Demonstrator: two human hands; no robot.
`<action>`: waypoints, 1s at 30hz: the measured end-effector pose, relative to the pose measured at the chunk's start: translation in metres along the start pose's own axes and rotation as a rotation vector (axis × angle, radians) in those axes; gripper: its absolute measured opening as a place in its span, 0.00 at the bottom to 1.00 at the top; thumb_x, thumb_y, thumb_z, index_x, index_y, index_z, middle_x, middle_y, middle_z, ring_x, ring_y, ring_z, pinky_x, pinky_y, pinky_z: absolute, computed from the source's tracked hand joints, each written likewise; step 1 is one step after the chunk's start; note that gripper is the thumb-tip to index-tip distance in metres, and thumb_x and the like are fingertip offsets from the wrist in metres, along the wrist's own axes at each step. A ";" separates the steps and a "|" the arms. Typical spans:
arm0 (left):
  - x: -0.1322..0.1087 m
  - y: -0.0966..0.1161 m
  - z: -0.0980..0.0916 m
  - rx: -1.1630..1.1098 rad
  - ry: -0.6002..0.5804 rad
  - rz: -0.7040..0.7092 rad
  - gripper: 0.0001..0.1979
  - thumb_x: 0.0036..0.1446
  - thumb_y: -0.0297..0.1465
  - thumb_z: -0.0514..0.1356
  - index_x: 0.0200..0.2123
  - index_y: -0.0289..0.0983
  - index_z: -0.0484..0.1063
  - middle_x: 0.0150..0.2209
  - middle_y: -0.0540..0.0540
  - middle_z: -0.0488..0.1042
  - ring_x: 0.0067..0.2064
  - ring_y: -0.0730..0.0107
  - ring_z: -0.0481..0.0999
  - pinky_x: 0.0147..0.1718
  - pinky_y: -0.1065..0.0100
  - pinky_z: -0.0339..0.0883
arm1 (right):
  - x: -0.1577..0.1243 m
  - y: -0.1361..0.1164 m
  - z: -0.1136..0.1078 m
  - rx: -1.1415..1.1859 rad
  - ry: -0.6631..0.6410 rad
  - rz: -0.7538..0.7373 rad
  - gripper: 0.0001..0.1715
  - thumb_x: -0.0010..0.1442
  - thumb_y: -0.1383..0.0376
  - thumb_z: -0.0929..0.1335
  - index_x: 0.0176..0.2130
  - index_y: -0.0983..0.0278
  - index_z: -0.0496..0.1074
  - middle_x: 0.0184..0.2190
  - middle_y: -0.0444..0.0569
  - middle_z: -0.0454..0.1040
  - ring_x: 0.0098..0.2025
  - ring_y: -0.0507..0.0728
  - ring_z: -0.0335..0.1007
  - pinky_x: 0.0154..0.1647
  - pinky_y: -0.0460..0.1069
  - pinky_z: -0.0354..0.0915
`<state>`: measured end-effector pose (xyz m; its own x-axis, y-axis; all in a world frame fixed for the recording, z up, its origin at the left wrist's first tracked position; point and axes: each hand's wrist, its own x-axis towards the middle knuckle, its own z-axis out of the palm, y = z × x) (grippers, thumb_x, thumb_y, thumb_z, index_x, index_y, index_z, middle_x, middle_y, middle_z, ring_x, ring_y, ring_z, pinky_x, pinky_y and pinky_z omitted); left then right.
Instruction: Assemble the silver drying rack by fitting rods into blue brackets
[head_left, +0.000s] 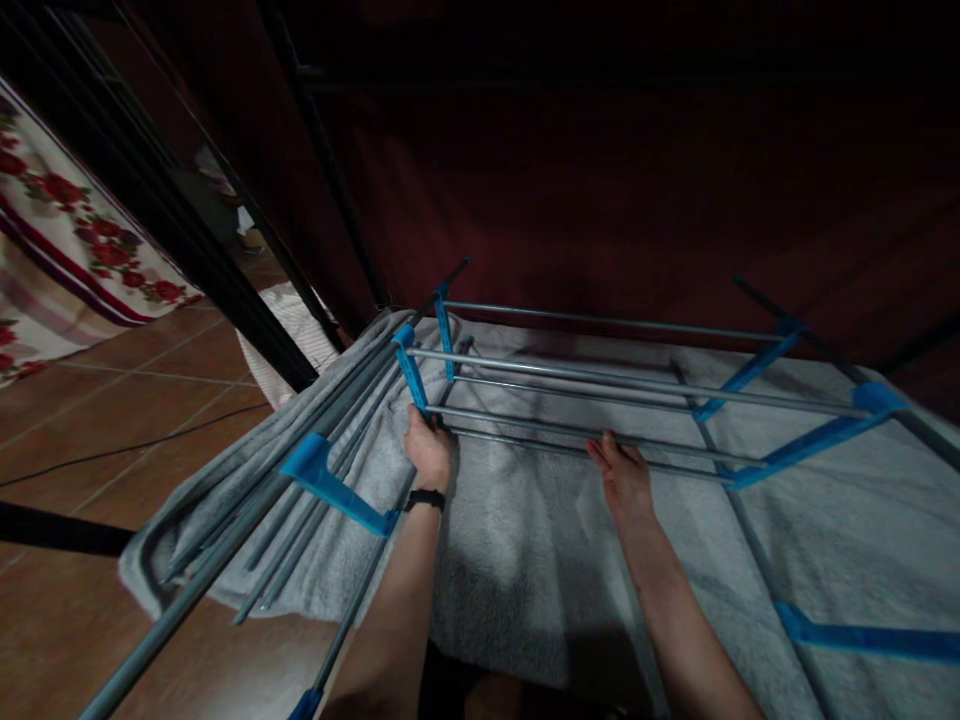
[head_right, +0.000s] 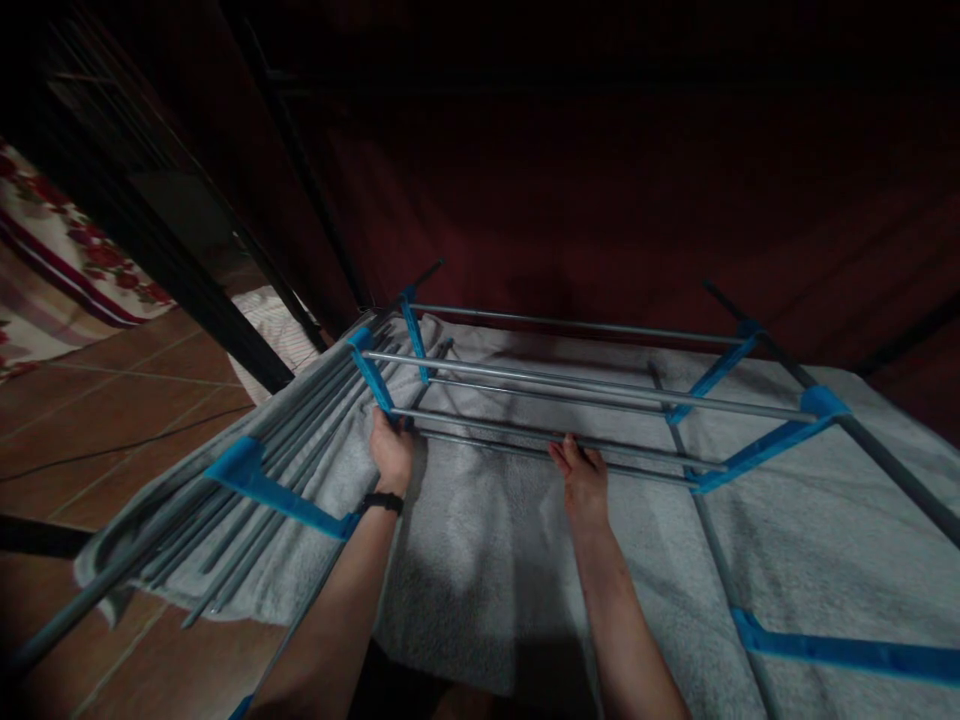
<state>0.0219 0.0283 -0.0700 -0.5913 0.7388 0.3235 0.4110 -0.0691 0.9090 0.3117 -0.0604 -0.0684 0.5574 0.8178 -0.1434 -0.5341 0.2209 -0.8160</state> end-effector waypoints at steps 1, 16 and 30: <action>0.000 0.001 0.000 0.000 0.002 -0.003 0.08 0.52 0.27 0.61 0.37 0.42 0.68 0.21 0.52 0.63 0.34 0.56 0.74 0.44 0.56 0.64 | 0.000 0.000 0.000 0.000 0.005 -0.003 0.20 0.38 0.58 0.82 0.26 0.63 0.73 0.27 0.40 0.75 0.33 0.51 0.76 0.48 0.52 0.77; 0.006 0.002 0.002 0.068 -0.058 -0.027 0.11 0.52 0.25 0.59 0.40 0.41 0.65 0.31 0.46 0.72 0.43 0.53 0.76 0.52 0.51 0.64 | -0.001 -0.026 -0.011 -0.119 -0.123 0.200 0.18 0.43 0.59 0.80 0.31 0.64 0.76 0.33 0.50 0.81 0.37 0.58 0.80 0.44 0.53 0.77; 0.022 0.006 0.007 0.025 -0.063 0.025 0.09 0.52 0.25 0.59 0.35 0.42 0.61 0.34 0.48 0.70 0.46 0.57 0.74 0.55 0.52 0.66 | 0.016 -0.117 -0.114 -0.484 0.493 -0.229 0.06 0.50 0.63 0.72 0.29 0.64 0.73 0.16 0.38 0.68 0.17 0.48 0.60 0.19 0.43 0.59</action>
<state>0.0164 0.0491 -0.0597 -0.5360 0.7780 0.3279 0.4426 -0.0719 0.8938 0.4557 -0.1334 -0.0395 0.9042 0.4193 -0.0818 -0.0922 0.0046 -0.9957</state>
